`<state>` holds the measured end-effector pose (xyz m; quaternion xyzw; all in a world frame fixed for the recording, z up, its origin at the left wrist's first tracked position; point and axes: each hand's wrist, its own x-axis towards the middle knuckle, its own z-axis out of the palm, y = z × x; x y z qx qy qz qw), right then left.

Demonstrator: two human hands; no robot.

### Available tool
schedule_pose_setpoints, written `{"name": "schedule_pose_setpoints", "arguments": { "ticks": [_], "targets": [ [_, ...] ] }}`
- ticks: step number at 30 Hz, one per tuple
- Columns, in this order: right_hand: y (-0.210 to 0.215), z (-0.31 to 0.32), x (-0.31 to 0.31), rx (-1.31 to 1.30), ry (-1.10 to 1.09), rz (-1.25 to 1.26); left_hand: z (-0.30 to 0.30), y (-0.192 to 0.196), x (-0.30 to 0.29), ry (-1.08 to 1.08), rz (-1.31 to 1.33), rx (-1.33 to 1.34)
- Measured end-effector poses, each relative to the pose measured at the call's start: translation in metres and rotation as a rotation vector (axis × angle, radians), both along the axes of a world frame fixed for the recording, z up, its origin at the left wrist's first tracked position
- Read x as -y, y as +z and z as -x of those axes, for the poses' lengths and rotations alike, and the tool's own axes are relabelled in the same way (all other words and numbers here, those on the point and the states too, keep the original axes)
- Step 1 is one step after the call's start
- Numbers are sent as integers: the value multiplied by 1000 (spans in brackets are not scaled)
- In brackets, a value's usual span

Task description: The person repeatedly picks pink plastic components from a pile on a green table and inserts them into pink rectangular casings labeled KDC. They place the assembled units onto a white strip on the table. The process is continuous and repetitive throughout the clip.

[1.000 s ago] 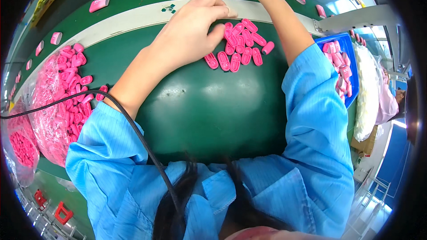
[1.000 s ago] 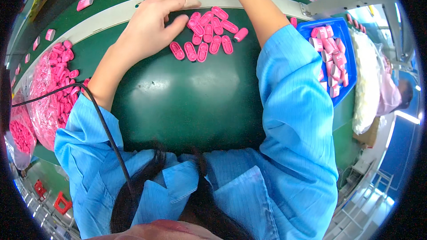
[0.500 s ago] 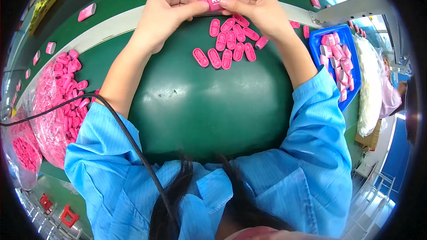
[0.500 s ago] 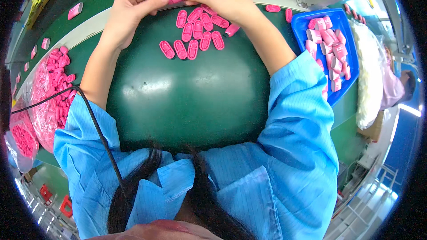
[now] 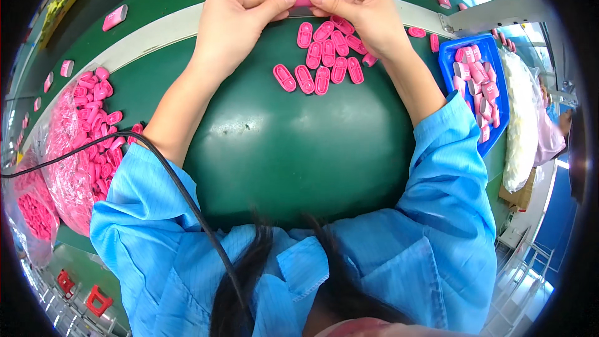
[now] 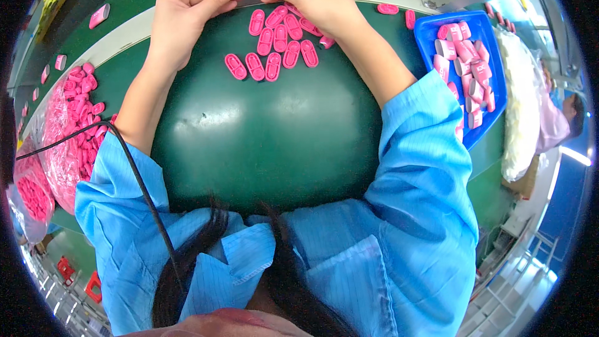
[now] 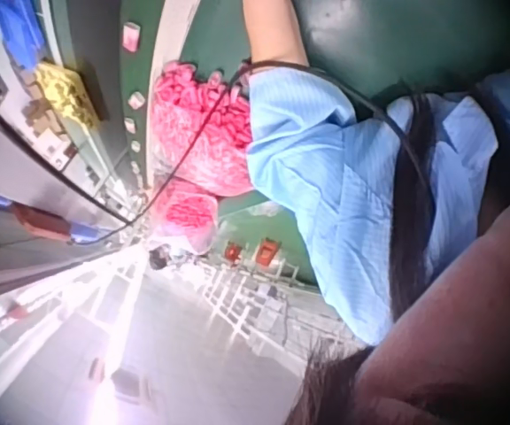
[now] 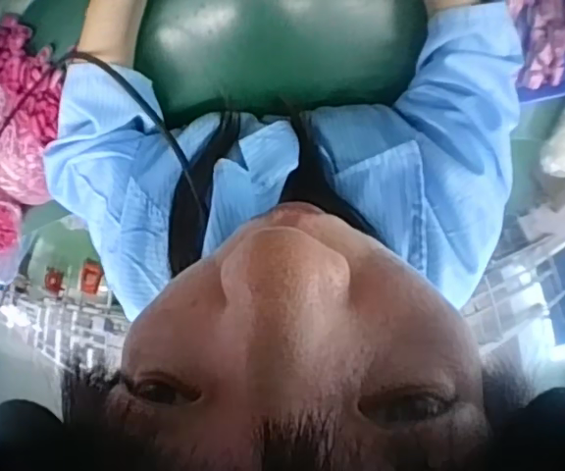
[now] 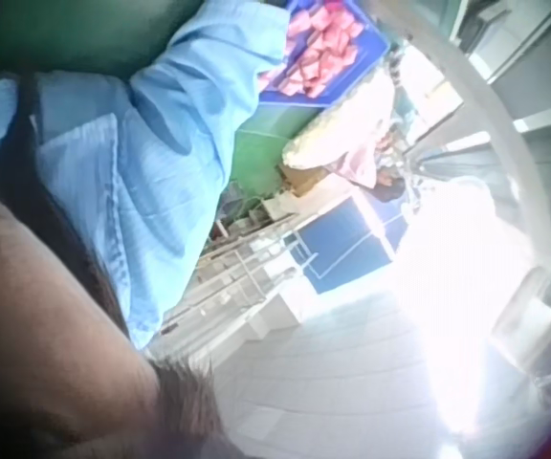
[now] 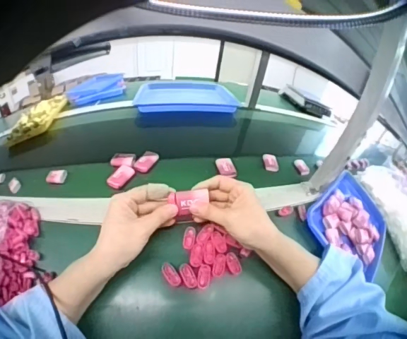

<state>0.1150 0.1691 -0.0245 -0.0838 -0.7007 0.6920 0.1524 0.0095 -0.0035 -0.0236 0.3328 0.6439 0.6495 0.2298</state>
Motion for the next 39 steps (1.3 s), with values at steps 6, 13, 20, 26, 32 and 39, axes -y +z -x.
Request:
{"name": "schedule_pose_setpoints", "arguments": {
  "ticks": [6, 13, 20, 26, 32, 39],
  "targets": [
    [3, -5, 2, -59, -19, -126, -4, 7, 3, 23, -9, -118],
    [6, -5, 16, -118, -81, -175, -25, -2, 1, 198, 111, -579],
    [11, 12, 17, -124, -136, -249, -17, 6, -3, 167, 427, -685],
    [-6, 69, -20, -44, -163, -599, -17, 0, 2, 154, 303, -969],
    [-8, 71, -70, -87, -397, -1288, -20, 0, 1, -52, 320, -922],
    [12, 29, -40, 110, -254, -675, -14, -5, -1, 20, 169, -674]
  ]
}}
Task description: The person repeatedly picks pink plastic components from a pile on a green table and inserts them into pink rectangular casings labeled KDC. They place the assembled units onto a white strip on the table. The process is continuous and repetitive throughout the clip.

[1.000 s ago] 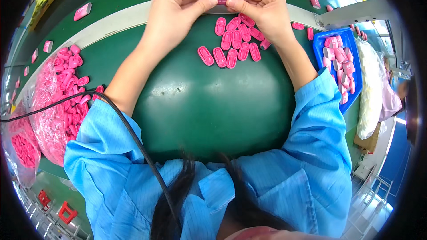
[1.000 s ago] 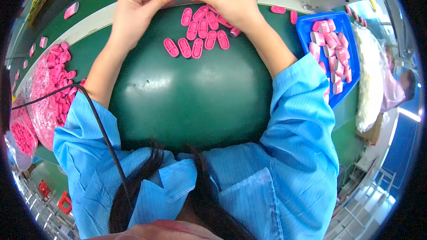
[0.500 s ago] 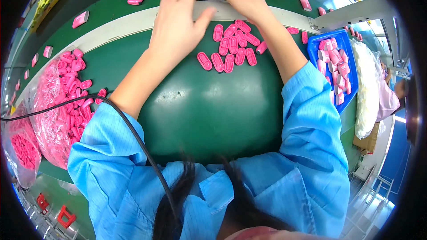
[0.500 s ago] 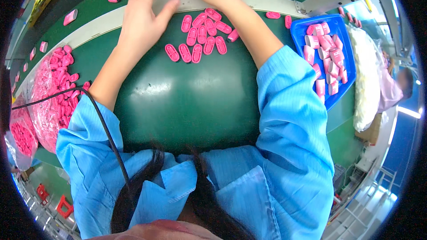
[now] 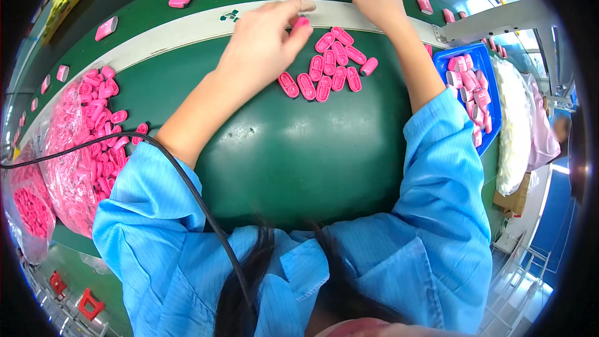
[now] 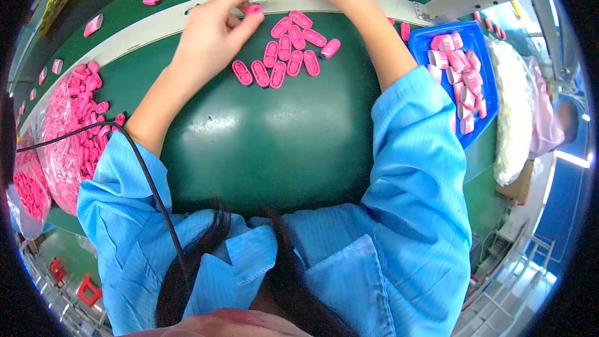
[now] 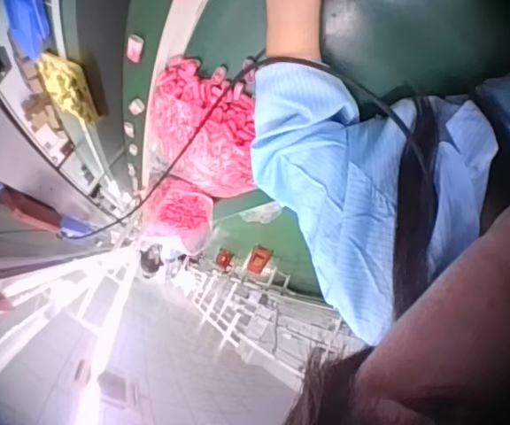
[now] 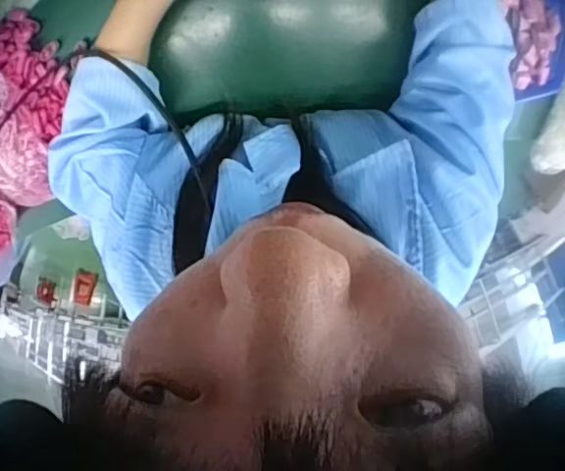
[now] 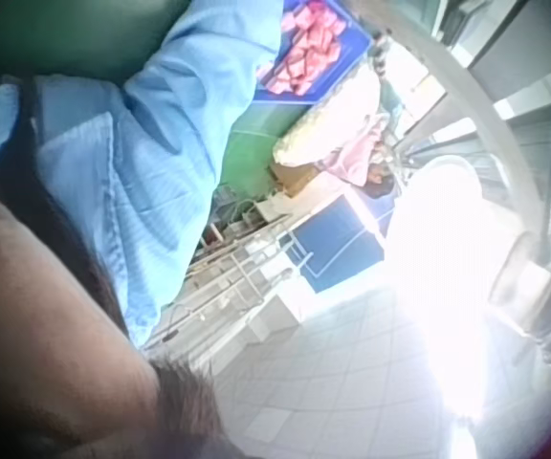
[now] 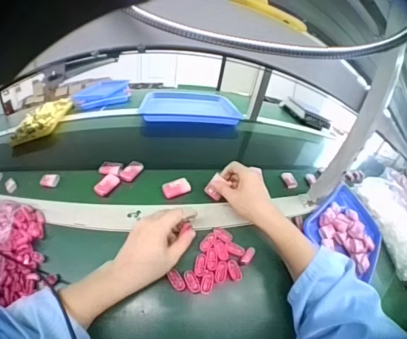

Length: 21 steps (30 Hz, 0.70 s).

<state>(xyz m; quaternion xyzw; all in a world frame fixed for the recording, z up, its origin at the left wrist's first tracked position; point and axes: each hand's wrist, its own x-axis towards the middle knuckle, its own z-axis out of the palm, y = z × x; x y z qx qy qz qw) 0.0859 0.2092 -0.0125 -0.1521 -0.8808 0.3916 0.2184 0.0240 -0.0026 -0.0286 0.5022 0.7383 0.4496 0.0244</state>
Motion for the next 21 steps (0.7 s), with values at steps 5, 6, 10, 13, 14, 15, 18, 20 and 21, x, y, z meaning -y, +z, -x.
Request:
{"name": "schedule_pose_setpoints", "arguments": {
  "ticks": [5, 6, 10, 13, 14, 15, 18, 20, 21],
  "targets": [
    [-5, -31, 25, -34, 294, 617, 9, 3, 2, -55, -159, 700],
    [-7, -33, 29, -16, 299, 658, 10, 2, 0, -74, -168, 708],
    [-7, -34, 36, 29, 279, 636, 11, 4, -1, -65, -183, 728],
    [-8, -35, 40, 62, 251, 668, 15, 4, 1, -43, -141, 744],
    [-8, -35, 40, 37, 260, 671, 16, 3, 2, -43, -120, 751],
    [-8, -35, 40, 14, 266, 676, 15, 3, 2, -42, -123, 758],
    [-8, -36, 41, -36, 275, 675, 13, 5, 1, -29, -115, 742],
    [-12, -37, 41, -68, 271, 668, 15, 1, -1, -7, -88, 678],
    [-11, -37, 41, -69, 263, 635, 15, 2, 0, 0, -96, 648]
  ]
}}
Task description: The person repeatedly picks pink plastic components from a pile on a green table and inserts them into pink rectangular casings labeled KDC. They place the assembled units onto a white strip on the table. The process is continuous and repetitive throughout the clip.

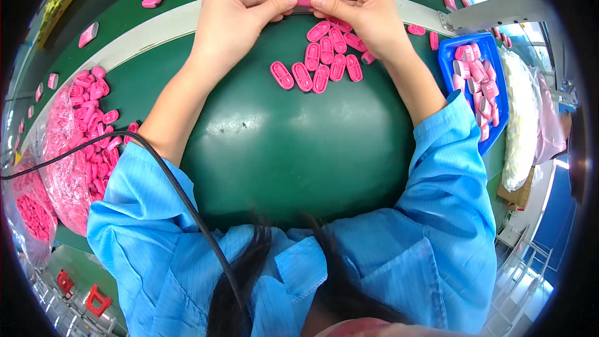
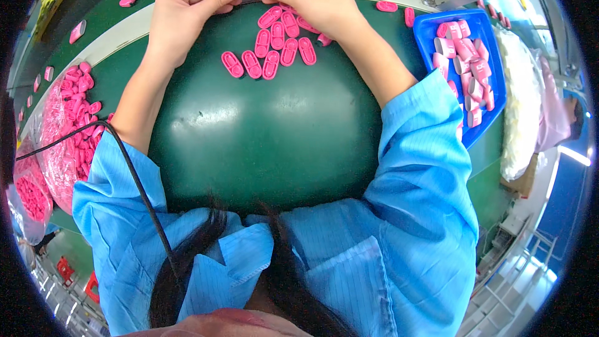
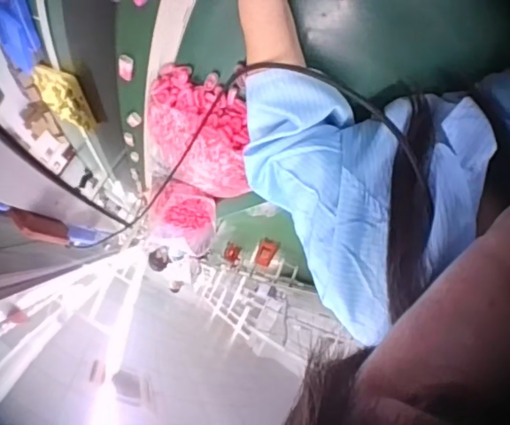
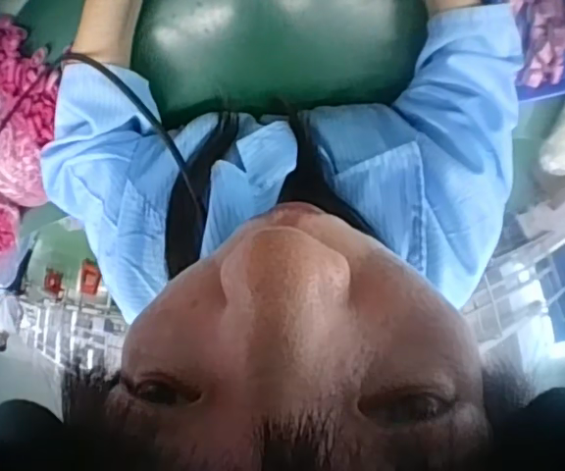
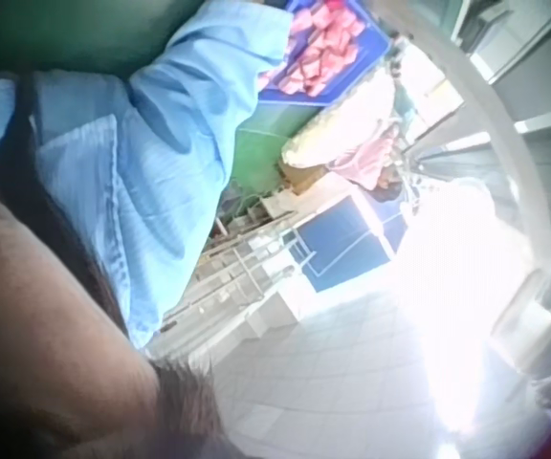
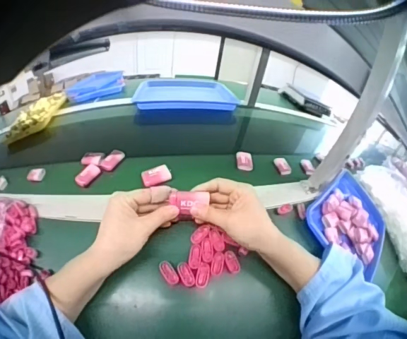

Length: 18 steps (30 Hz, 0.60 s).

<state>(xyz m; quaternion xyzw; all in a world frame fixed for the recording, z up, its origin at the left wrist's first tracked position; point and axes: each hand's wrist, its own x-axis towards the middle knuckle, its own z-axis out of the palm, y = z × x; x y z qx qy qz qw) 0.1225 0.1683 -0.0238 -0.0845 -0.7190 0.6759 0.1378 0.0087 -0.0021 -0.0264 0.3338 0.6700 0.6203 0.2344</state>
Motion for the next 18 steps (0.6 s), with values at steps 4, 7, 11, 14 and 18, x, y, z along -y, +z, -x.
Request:
{"name": "schedule_pose_setpoints", "arguments": {
  "ticks": [4, 7, 11, 14, 18],
  "targets": [
    [1, 0, 3, -18, -35, -79, -8, -1, 1, 55, -50, -167],
    [4, 0, 7, 5, -55, -94, -13, -3, 0, 73, -64, -238],
    [7, -2, 18, -47, -116, -147, -38, 2, 1, 163, 84, -597],
    [25, -5, 46, -170, -224, -76, -41, 3, -2, 217, 43, -841],
    [10, -3, 22, -154, -180, -286, -34, 1, -2, 191, 56, -938]
  ]
}}
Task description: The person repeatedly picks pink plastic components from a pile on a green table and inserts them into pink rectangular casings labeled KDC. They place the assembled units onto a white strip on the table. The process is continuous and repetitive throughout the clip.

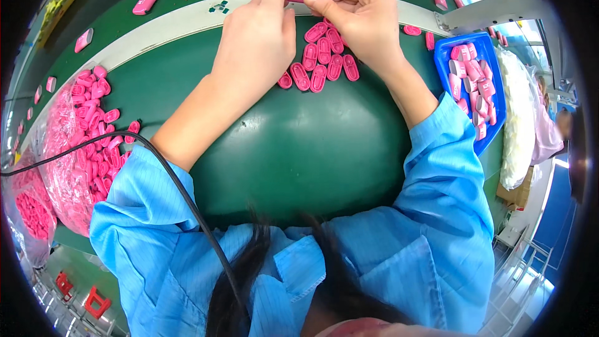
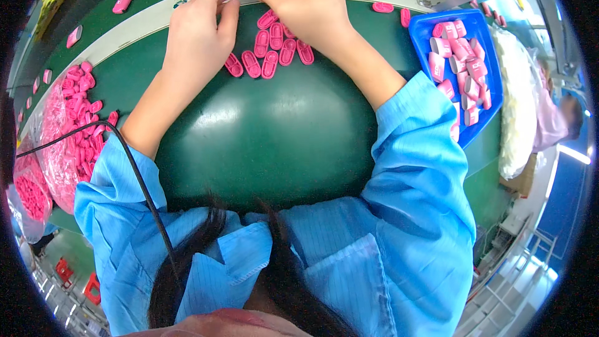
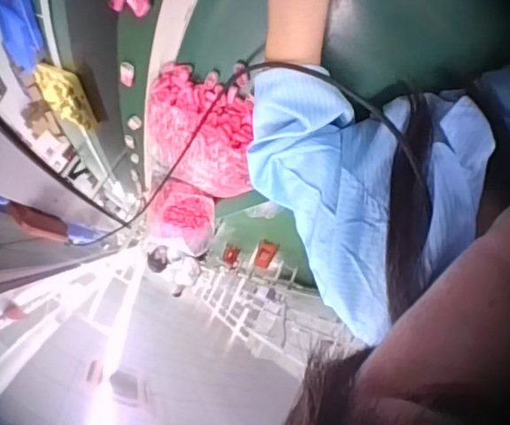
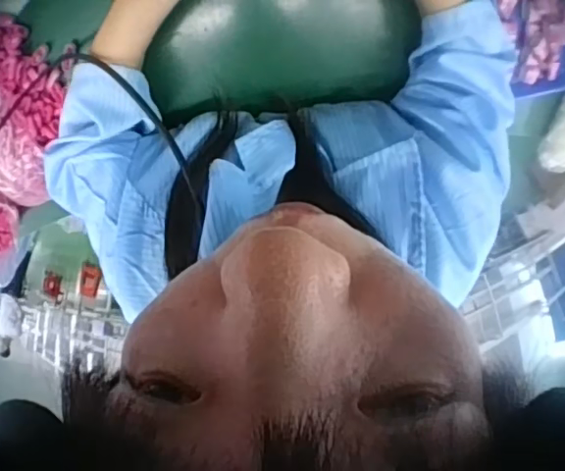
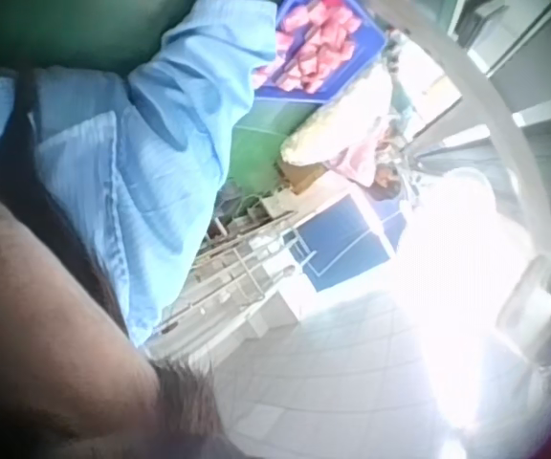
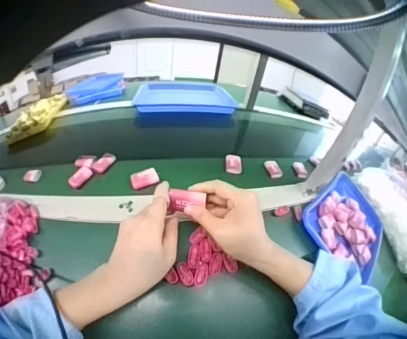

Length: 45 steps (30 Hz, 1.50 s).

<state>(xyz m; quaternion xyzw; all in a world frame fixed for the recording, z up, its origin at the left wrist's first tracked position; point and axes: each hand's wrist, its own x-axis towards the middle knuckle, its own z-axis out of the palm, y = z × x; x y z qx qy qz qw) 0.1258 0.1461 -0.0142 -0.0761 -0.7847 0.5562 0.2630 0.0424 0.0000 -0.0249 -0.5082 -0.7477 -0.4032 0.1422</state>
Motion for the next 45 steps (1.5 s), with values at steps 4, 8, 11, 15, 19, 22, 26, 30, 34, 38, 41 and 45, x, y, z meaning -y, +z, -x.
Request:
{"name": "schedule_pose_setpoints", "arguments": {
  "ticks": [4, 8, 11, 15, 19, 22, 26, 30, 34, 38, 41, 45],
  "targets": [
    [1, 6, -4, 98, 42, 106, 4, -1, 4, -25, -17, 96],
    [-6, 1, 6, 26, -24, -20, -3, -3, -1, 61, 100, 70],
    [-8, 9, -2, 84, -13, -23, 8, -8, -1, 20, 85, 83],
    [-16, 48, -33, 61, 113, -6, 32, -2, -1, 106, 87, -2],
    [-9, 95, -45, 277, 58, -111, 31, -6, -4, 29, 40, 11],
    [-11, 112, -62, 198, -166, -431, 10, -2, -3, -83, 184, -11],
    [0, 91, -101, 265, -363, -829, 8, -4, -6, -231, 231, 32],
    [2, 66, -106, 373, -179, -684, 2, 2, -5, -201, 256, 169],
    [14, 38, -70, 286, -174, -245, 17, 7, -2, -185, 157, 650],
    [9, 13, -43, 266, 127, 169, 25, 1, 0, -276, -143, 1097],
    [-3, 6, -26, 224, 159, 282, 31, -1, 1, -288, -197, 1136],
    [-10, 7, -25, 223, 191, 395, 28, 0, -1, -226, -197, 1036]
  ]
}}
